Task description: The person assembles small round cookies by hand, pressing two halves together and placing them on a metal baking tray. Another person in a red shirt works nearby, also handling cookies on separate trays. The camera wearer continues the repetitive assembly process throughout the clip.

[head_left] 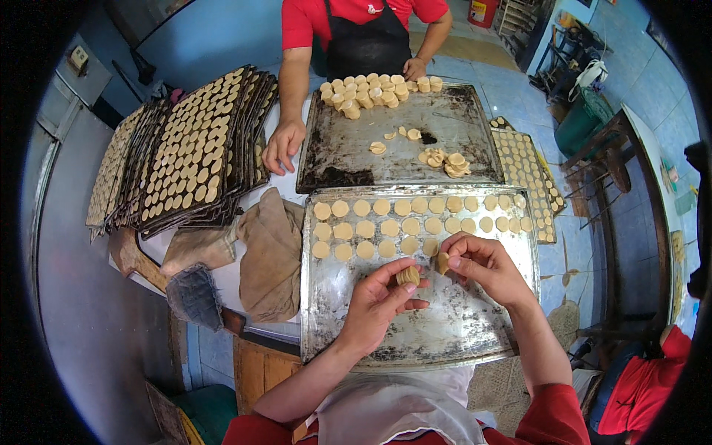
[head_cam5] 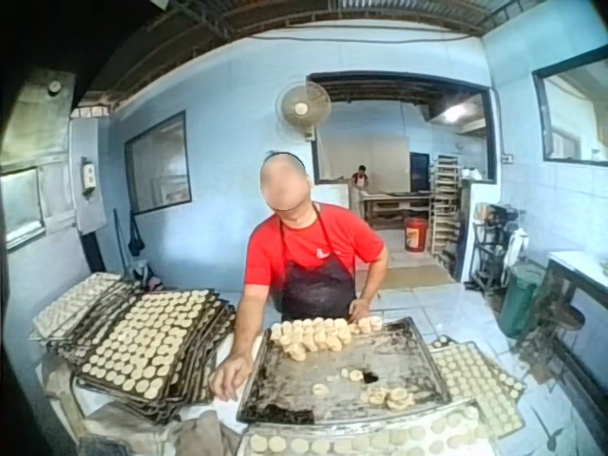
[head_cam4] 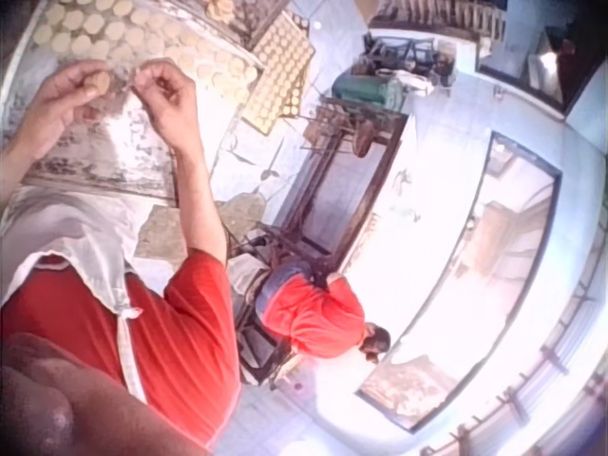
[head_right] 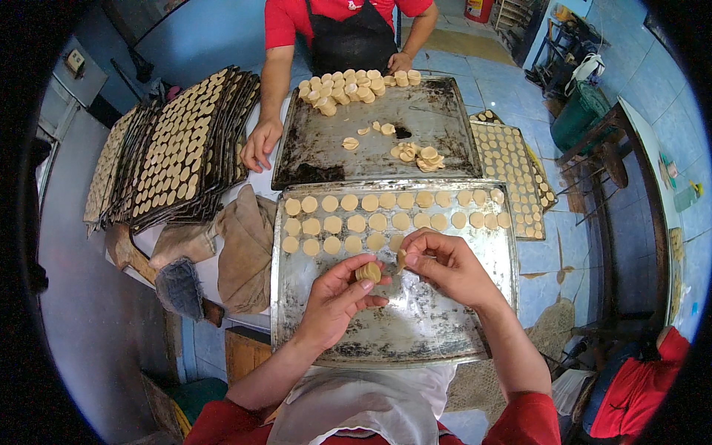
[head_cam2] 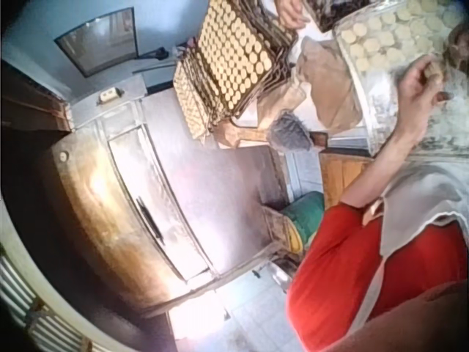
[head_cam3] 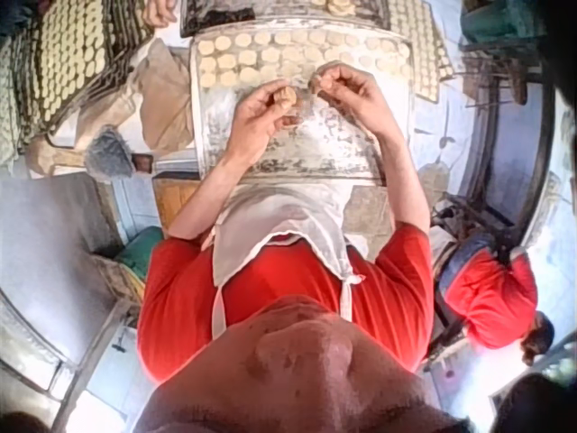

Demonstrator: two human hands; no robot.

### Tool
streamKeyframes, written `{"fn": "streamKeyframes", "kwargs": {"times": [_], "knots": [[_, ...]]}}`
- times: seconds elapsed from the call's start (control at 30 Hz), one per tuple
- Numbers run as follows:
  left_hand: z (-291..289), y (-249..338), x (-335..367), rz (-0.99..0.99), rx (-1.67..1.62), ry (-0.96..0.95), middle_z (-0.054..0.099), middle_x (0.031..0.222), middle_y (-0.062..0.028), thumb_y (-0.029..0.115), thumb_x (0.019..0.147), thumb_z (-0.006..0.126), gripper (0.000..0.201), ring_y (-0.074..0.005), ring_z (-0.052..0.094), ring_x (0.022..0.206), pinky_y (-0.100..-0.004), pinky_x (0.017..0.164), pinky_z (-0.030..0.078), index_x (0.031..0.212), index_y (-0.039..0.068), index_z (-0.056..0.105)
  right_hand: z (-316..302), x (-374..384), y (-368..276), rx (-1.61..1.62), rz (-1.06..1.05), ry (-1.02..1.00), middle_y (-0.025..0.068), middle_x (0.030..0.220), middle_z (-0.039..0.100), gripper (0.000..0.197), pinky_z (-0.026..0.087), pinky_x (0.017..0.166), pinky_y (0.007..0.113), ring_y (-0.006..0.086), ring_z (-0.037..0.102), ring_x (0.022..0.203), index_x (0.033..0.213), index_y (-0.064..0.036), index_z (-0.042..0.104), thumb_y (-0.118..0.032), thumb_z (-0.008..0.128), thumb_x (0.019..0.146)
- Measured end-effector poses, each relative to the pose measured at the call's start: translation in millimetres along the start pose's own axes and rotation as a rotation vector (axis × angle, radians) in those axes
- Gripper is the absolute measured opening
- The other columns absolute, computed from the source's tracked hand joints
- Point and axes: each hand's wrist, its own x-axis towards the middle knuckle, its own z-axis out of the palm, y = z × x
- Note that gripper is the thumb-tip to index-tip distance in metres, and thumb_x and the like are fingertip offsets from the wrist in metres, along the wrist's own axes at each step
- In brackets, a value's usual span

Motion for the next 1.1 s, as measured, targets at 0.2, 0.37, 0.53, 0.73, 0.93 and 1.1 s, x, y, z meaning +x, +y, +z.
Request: {"fn": "streamKeyframes", "kwargs": {"times": [0.2, 0.37, 0.53, 0.73, 0.93, 1.1], "knots": [[0.8, -2.5, 1.6, 0.040, 0.142, 0.013, 0.069, 0.137, -0.0119, 0.002, 0.110, 0.062, 0.040, -0.0259, 0.072, 0.123, -0.0386, 0.093, 0.066, 0.150, 0.001, 0.057, 4.0, -2.3, 1.2, 0.309, 0.186, -0.016, 0.0027, 0.097, 0.069, 0.015, 0.049, 0.063, 0.025, 0.0134, 0.066, 0.085, 0.100, -0.0057, 0.070, -0.018, 0.076, 0.106], [-6.5, -9.5, 4.5, 0.064, 0.171, -0.020, 0.069, 0.135, -0.0117, 0.002, 0.110, 0.064, 0.038, -0.0238, 0.073, 0.119, -0.0364, 0.091, 0.067, 0.147, -0.001, 0.059, 28.2, -2.7, 10.7, -0.476, -0.119, 0.001, 0.0042, 0.089, 0.067, 0.015, 0.050, 0.068, 0.031, 0.0156, 0.063, 0.077, 0.103, -0.0028, 0.072, -0.017, 0.075, 0.104], [-1.3, -7.8, 4.5, 0.050, 0.181, 0.022, 0.070, 0.134, -0.0140, 0.002, 0.110, 0.063, 0.038, -0.0239, 0.073, 0.118, -0.0372, 0.092, 0.066, 0.148, 0.000, 0.059, -0.4, 7.4, 11.0, -0.964, -0.120, 0.296, 0.0184, 0.096, 0.069, 0.010, 0.055, 0.075, 0.043, 0.0367, 0.070, 0.084, 0.103, -0.0007, 0.072, -0.009, 0.072, 0.099], [7.6, -12.5, 11.5, -0.013, 0.127, -0.013, 0.071, 0.134, -0.0148, 0.001, 0.111, 0.061, 0.043, -0.0248, 0.072, 0.120, -0.0369, 0.093, 0.066, 0.153, -0.001, 0.057, 10.6, -15.5, -1.4, -0.624, 0.004, 0.099, 0.0138, 0.092, 0.072, 0.021, 0.052, 0.072, 0.036, 0.0233, 0.066, 0.078, 0.107, -0.0008, 0.074, -0.020, 0.080, 0.100], [14.5, -14.3, 16.2, -0.068, 0.120, -0.076, 0.071, 0.133, -0.0129, 0.003, 0.110, 0.063, 0.041, -0.0232, 0.073, 0.115, -0.0364, 0.091, 0.066, 0.151, -0.001, 0.060, 8.8, -23.9, -3.0, -0.547, -0.054, 0.040, 0.0108, 0.092, 0.071, 0.013, 0.052, 0.073, 0.035, 0.0214, 0.066, 0.080, 0.104, -0.0007, 0.073, -0.013, 0.076, 0.102], [9.3, -10.8, 12.5, -0.042, 0.139, -0.016, 0.073, 0.125, -0.0081, 0.006, 0.109, 0.068, 0.031, -0.0180, 0.073, 0.105, -0.0328, 0.078, 0.064, 0.140, 0.000, 0.069, -0.5, -22.7, -14.1, -0.540, 0.029, 0.089, 0.0120, 0.092, 0.068, 0.010, 0.053, 0.075, 0.036, 0.0258, 0.068, 0.083, 0.105, 0.0004, 0.070, -0.009, 0.072, 0.103]]}}
